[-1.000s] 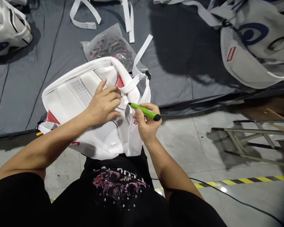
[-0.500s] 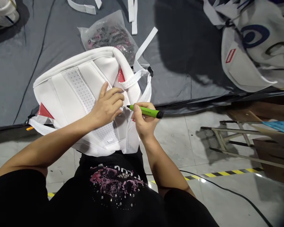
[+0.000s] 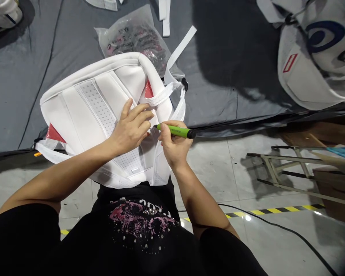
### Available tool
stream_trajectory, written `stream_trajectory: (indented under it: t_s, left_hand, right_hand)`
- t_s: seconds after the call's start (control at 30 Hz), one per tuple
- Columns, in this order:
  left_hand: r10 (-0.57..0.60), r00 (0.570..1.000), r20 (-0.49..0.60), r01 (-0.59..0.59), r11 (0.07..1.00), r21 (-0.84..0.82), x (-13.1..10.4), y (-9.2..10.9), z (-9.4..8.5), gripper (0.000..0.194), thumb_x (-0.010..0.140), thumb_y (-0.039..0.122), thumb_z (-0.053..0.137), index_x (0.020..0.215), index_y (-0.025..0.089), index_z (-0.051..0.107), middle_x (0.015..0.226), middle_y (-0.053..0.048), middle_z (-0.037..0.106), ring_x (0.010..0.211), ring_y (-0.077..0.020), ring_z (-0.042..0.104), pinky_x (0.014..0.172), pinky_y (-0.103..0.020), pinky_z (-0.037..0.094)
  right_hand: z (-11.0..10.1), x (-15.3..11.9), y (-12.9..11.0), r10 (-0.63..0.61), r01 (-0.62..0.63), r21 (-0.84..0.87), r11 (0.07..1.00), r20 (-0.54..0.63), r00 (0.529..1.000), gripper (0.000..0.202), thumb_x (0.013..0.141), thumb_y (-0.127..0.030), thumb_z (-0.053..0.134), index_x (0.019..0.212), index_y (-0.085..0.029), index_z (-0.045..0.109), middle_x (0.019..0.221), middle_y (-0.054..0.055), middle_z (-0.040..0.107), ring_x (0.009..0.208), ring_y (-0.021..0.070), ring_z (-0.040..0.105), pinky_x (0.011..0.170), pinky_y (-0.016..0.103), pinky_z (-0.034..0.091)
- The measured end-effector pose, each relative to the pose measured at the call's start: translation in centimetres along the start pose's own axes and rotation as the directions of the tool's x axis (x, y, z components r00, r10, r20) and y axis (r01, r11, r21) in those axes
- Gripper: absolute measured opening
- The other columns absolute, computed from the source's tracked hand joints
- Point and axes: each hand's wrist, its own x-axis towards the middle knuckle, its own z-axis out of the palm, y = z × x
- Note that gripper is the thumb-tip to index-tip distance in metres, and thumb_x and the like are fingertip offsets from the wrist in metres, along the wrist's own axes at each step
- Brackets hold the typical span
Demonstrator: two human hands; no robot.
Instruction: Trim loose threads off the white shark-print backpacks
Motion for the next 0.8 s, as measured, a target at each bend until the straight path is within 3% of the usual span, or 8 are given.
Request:
stream_trajectory:
  t_s: [0.33, 0.47, 0.8]
  left_hand:
    - [-0.054, 0.998, 0.029, 0.056, 0.996, -0.068, -0.6, 0.0, 0.7, 0.015, 0.093, 0.021, 0.051, 0.100, 0.029, 0.062, 0.126, -0.002, 0.064, 0.137, -0.0262, 0.050, 0.129, -0.061, 0.018]
    - [-0.059, 0.997, 0.041, 0.063, 0.995, -0.083, -0.6, -0.1, 0.8, 0.015, 0.094, 0.024, 0.051, 0.102, 0.030, 0.062, 0.125, -0.002, 0.064, 0.137, -0.0259, 0.050, 0.128, -0.060, 0.020]
    - [-0.067, 0.997, 0.036, 0.069, 0.995, -0.072, -0.7, 0.1, 0.7, 0.013, 0.094, 0.023, 0.049, 0.096, 0.030, 0.060, 0.123, -0.001, 0.066, 0.133, -0.0247, 0.053, 0.129, -0.058, 0.020]
  right_hand:
    - [-0.4, 1.8, -1.4, 0.126, -0.133, 0.061, 0.989, 0.119, 0.985, 0.031, 0.090, -0.049, 0.069, 0.080, -0.020, 0.063, 0.052, -0.006, 0.059, 0.048, 0.0113, 0.060, 0.050, 0.025, 0.051]
    - [-0.2, 1.9, -1.5, 0.110, -0.113, 0.050, 0.992, 0.054, 0.992, 0.031, 0.091, -0.048, 0.068, 0.078, -0.021, 0.061, 0.053, -0.007, 0.059, 0.047, 0.0103, 0.059, 0.050, 0.024, 0.050]
    - [0.1, 1.6, -1.5, 0.098, -0.100, 0.042, 0.994, 0.054, 0.994, 0.030, 0.090, -0.047, 0.068, 0.079, -0.020, 0.061, 0.055, -0.006, 0.059, 0.047, 0.0104, 0.060, 0.049, 0.024, 0.050]
